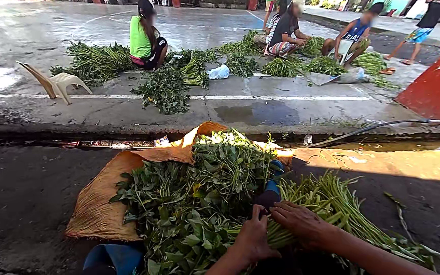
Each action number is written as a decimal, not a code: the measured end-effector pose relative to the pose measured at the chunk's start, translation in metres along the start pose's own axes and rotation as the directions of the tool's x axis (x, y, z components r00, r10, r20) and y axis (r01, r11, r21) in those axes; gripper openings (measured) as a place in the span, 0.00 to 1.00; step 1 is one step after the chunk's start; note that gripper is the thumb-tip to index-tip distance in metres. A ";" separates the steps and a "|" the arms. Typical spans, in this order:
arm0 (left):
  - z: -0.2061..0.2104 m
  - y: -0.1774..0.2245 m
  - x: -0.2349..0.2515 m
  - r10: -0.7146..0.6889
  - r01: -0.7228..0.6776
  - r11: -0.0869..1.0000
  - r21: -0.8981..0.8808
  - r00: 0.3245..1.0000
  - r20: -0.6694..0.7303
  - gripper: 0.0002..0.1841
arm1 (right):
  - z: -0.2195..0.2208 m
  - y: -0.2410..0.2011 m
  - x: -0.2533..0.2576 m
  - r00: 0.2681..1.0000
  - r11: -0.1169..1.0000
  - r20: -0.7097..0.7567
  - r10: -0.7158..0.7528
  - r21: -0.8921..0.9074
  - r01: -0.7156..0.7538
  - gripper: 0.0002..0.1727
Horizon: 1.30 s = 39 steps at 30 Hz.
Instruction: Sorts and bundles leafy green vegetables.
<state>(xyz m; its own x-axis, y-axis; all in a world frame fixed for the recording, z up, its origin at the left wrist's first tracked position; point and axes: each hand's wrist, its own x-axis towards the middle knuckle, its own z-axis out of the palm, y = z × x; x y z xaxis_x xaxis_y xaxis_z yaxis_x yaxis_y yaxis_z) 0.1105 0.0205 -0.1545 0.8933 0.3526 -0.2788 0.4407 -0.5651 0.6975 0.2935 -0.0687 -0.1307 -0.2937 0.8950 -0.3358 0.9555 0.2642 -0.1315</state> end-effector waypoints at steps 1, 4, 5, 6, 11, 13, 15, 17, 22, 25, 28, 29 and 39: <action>-0.001 -0.001 0.000 0.027 -0.027 1.000 0.012 1.000 -0.001 0.45 | -0.002 0.000 0.002 0.999 1.000 0.036 0.015 -0.006 -0.015 0.40; -0.003 -0.001 -0.001 0.077 -0.078 0.996 0.054 0.997 0.017 0.46 | -0.009 -0.007 0.003 0.987 0.997 0.141 0.078 -0.012 -0.077 0.40; -0.004 0.000 0.000 0.079 -0.081 0.994 0.069 0.996 0.034 0.47 | -0.011 -0.009 0.003 0.982 0.995 0.162 0.099 -0.020 -0.098 0.42; -0.005 0.001 0.001 0.080 -0.084 0.993 0.081 0.995 0.055 0.48 | -0.013 -0.010 0.002 0.976 0.993 0.179 0.120 -0.029 -0.117 0.43; 0.004 -0.004 -0.005 0.247 -0.252 0.948 0.192 0.968 0.050 0.49 | -0.012 -0.022 -0.006 0.964 0.981 0.185 0.193 -0.076 -0.181 0.44; 0.009 -0.012 -0.008 0.320 -0.312 0.921 0.234 0.947 0.004 0.49 | -0.014 -0.023 -0.007 0.950 0.973 0.212 0.230 -0.081 -0.218 0.44; 0.005 -0.018 -0.016 0.283 -0.269 0.934 0.234 0.959 -0.024 0.51 | -0.017 -0.023 -0.007 0.924 0.961 0.266 0.276 -0.080 -0.264 0.45; -0.003 -0.030 -0.028 0.218 -0.194 0.940 0.280 0.974 -0.057 0.55 | -0.020 -0.022 -0.009 0.898 0.949 0.306 0.315 -0.075 -0.307 0.44; 0.009 -0.076 -0.065 0.322 -0.127 0.819 0.559 0.909 -0.265 0.58 | -0.018 -0.021 -0.021 0.904 0.941 0.260 0.339 -0.075 -0.331 0.43; 0.026 -0.081 -0.075 0.362 -0.032 0.771 0.636 0.843 -0.397 0.59 | -0.015 -0.022 -0.026 0.912 0.938 0.218 0.347 -0.083 -0.337 0.44; 0.039 -0.069 -0.074 0.342 0.056 0.728 0.683 0.834 -0.433 0.59 | -0.016 -0.022 -0.030 0.909 0.935 0.217 0.355 -0.079 -0.346 0.44; 0.040 -0.066 -0.072 0.335 0.063 0.730 0.681 0.835 -0.437 0.59 | -0.015 -0.021 -0.031 0.911 0.934 0.208 0.357 -0.076 -0.348 0.44; -0.007 -0.072 -0.028 0.126 -0.148 0.919 0.365 0.989 0.081 0.56 | -0.015 -0.016 -0.039 0.878 0.909 0.235 0.416 -0.074 -0.411 0.45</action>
<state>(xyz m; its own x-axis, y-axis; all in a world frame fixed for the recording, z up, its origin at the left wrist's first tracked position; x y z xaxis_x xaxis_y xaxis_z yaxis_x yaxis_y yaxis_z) 0.0535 0.0568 -0.1922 0.9461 0.2167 -0.2409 0.3056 -0.8435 0.4416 0.2900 -0.1028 -0.1014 0.1329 0.8116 -0.5689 0.9910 -0.1012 0.0872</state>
